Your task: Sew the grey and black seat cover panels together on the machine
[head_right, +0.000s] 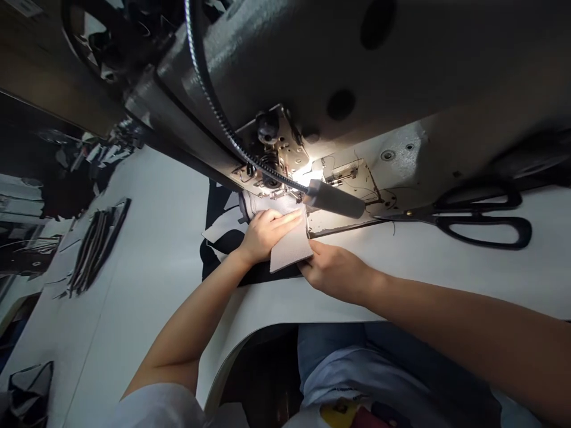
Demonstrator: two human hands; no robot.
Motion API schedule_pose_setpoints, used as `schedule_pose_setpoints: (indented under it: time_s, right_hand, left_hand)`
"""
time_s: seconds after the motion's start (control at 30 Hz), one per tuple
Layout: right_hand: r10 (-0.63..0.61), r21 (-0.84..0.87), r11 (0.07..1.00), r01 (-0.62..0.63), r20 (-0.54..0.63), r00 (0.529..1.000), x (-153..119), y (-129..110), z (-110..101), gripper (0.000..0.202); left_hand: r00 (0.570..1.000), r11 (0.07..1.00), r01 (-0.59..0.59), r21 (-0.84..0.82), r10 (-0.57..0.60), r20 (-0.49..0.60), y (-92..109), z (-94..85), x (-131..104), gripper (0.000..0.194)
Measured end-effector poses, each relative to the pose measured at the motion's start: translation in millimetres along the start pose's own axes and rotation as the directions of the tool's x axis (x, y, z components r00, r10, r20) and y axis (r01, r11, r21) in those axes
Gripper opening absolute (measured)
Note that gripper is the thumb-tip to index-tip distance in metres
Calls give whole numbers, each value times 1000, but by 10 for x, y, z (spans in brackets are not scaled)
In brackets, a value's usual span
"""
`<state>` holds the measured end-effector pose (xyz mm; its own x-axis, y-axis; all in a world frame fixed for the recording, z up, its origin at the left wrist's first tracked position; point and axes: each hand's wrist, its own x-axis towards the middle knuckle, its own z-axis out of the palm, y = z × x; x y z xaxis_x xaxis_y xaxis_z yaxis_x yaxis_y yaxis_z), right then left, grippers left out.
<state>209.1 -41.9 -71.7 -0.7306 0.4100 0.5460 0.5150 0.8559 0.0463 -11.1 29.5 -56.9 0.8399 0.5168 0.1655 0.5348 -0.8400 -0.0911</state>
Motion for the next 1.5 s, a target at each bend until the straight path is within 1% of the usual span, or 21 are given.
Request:
schedule_pose_setpoints:
  time_s: [0.07, 0.13, 0.2, 0.27, 0.33, 0.43, 0.53, 0.63, 0.77, 0.87, 0.93, 1.03, 1.1, 1.17, 1.27, 1.3, 1.4, 1.5]
  right_hand:
    - [25, 1, 1000, -25, 25, 999, 6, 29, 33, 31]
    - [59, 11, 998, -59, 55, 997, 1, 50, 70, 31]
    - [91, 33, 995, -93, 62, 994, -8, 60, 100, 28]
    - [107, 50, 993, -108, 21, 994, -14, 63, 111, 25]
    - [108, 54, 993, -107, -23, 994, -12, 60, 104, 24]
    - [102, 48, 994, -101, -22, 995, 1, 51, 81, 26]
    - [114, 33, 993, -113, -23, 993, 9, 36, 70, 26]
    - [138, 23, 990, -138, -1, 990, 6, 17, 74, 25]
    - [180, 44, 982, -182, 55, 982, 5, 17, 90, 22]
    - [198, 86, 975, -206, 95, 976, 16, 45, 99, 27]
    - [197, 113, 971, -209, 104, 975, 24, 68, 104, 31]
    - [196, 136, 969, -207, 91, 976, 23, 93, 109, 30]
    - [184, 128, 973, -191, 67, 981, 5, 101, 106, 26]
    - [164, 116, 979, -166, 23, 986, -25, 107, 92, 26]
    - [167, 125, 979, -159, -55, 984, -71, 124, 53, 27]
    - [179, 135, 976, -169, -63, 982, -82, 133, 38, 26]
    - [251, 146, 958, -246, -19, 968, -98, 173, 1, 21]
    - [322, 146, 936, -320, 8, 947, -94, 214, -15, 20]
  left_hand:
    - [1000, 1000, -5, -27, 5, 5, -65, 9, 54, 40]
    - [999, 995, 38, -89, -37, 21, -66, -16, 97, 39]
    - [995, 981, 98, -170, -91, 47, 0, -67, 113, 41]
    - [991, 966, 132, -221, -122, 58, 101, -118, 84, 42]
    - [988, 968, 154, -197, -146, 55, 187, -136, 17, 41]
    - [984, 973, 178, -145, -174, 39, 227, -91, -92, 40]
    - [984, 969, 176, -175, -174, 27, 200, -25, -139, 40]
    - [985, 966, 169, -197, -171, 5, 168, 10, -114, 40]
    - [981, 957, 182, -227, -193, -26, 77, 57, -15, 40]
    - [980, 950, 184, -253, -198, -32, -17, 90, 87, 38]
    - [983, 953, 164, -256, -180, -37, -24, 75, 148, 36]
    - [989, 965, 136, -225, -147, -33, 116, 0, 175, 33]
    - [987, 974, 146, -176, -156, -45, 258, -43, 124, 31]
    - [983, 981, 154, -114, -165, -86, 359, -47, 23, 31]
    - [973, 987, 153, -49, -159, -166, 378, 11, -135, 34]
    - [966, 985, 166, -50, -173, -193, 366, 36, -167, 34]
    - [942, 972, 209, -112, -231, -243, 353, 90, -177, 29]
    - [938, 966, 215, -146, -246, -246, 387, 98, -122, 26]
